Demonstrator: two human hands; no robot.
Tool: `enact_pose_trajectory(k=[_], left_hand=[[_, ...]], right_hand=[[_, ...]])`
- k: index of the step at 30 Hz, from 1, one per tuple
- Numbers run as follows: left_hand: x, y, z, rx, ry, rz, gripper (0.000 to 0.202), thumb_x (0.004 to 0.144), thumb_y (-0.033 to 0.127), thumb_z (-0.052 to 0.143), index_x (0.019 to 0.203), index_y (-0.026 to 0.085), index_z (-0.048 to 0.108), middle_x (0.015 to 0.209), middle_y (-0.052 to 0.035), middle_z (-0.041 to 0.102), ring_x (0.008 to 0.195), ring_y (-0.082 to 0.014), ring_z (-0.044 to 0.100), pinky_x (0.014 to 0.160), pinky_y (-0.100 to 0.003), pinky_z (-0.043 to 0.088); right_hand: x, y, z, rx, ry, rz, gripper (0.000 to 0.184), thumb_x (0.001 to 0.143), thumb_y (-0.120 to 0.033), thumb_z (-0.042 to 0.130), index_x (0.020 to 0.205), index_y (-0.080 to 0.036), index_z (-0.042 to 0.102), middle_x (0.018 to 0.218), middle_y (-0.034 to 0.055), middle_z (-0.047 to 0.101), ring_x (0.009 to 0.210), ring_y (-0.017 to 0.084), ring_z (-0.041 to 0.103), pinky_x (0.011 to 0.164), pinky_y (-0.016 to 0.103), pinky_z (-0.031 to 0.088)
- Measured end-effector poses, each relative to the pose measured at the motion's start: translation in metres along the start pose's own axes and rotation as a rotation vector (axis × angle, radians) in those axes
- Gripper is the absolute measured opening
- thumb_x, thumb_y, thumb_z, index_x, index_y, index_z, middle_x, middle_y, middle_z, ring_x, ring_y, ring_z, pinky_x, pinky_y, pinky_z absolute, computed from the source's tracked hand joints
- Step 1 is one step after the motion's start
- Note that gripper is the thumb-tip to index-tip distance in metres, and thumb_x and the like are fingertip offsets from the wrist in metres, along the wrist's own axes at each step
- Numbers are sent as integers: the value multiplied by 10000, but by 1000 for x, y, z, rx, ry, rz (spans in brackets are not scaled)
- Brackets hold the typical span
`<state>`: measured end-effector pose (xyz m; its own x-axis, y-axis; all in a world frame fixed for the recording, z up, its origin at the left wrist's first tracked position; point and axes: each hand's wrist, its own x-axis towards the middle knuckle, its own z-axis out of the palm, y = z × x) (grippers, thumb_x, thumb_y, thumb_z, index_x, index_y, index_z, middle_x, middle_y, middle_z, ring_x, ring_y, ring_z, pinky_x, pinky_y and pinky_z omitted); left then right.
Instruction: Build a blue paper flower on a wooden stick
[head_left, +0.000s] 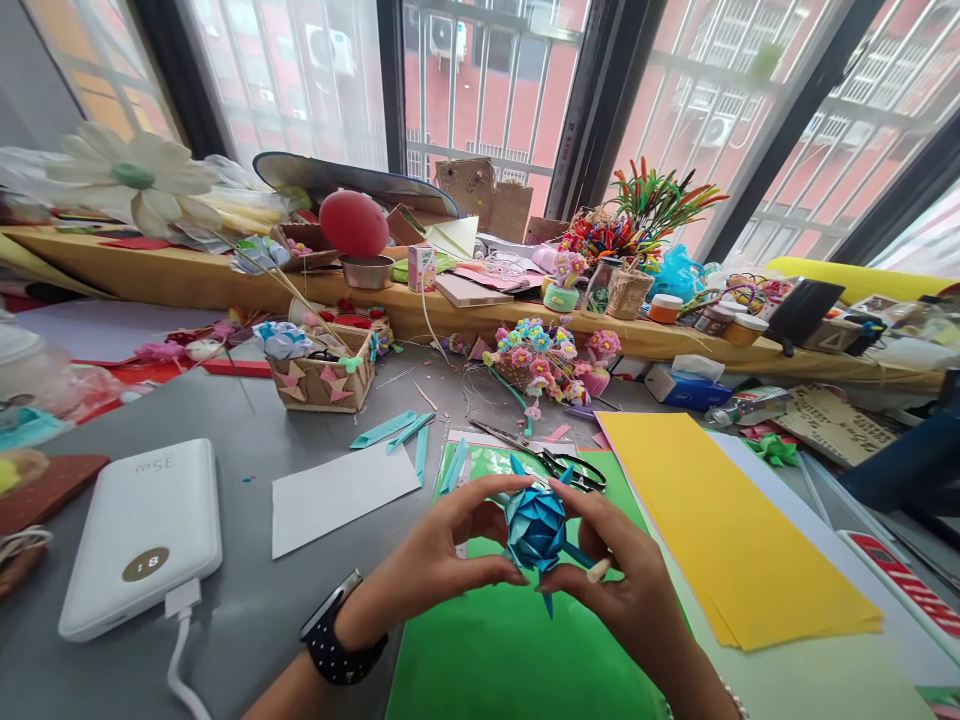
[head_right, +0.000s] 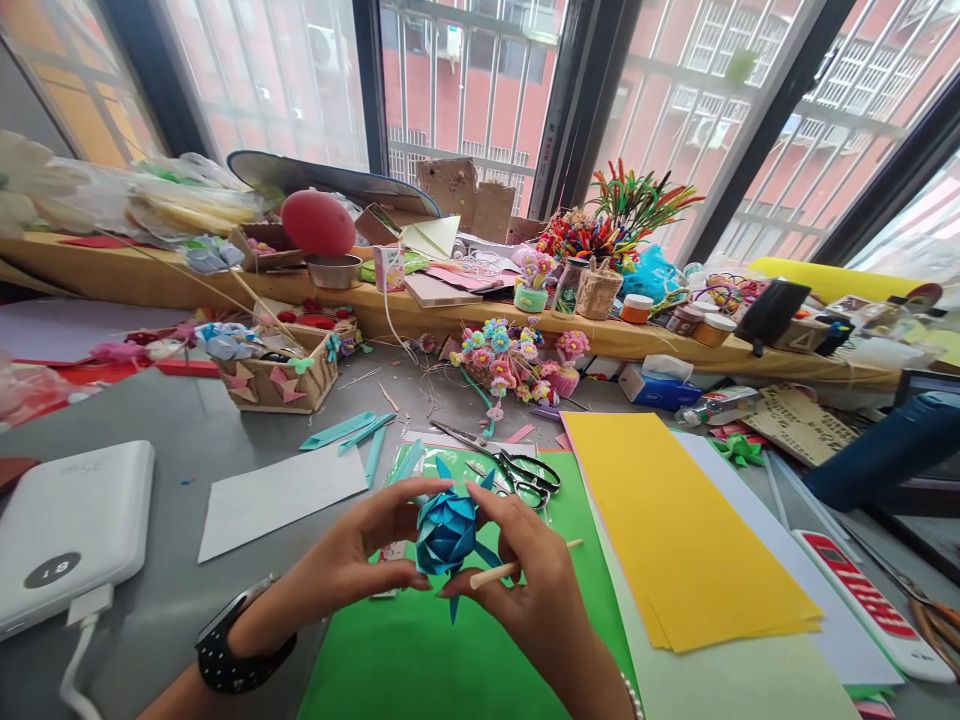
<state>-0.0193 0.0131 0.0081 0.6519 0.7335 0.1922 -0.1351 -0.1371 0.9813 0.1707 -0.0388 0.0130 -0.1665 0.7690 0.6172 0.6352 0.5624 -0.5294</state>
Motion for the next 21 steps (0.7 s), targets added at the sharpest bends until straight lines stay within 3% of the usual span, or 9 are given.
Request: enact_pose_trajectory(k=[9, 21], left_hand=[[0, 4, 3, 98, 35, 116, 468, 666, 153, 721, 1096, 222, 549, 1011, -50, 568, 808, -164, 588, 733, -269, 508], [-3, 5, 6, 200, 61, 233, 429, 669, 137, 709, 1070, 205, 573, 942, -56, 590, 848, -187, 580, 724, -255, 507]], right_hand=[[1, 0, 2, 123, 12, 14, 358, 768, -370, 616, 1097, -237, 573, 679, -22, 539, 469, 88, 426, 418, 188, 397], [1, -3, 3, 179, 53, -45, 323, 745, -369, 647, 1031, -234, 583, 672, -21, 564, 457, 83, 418, 394, 182, 376]])
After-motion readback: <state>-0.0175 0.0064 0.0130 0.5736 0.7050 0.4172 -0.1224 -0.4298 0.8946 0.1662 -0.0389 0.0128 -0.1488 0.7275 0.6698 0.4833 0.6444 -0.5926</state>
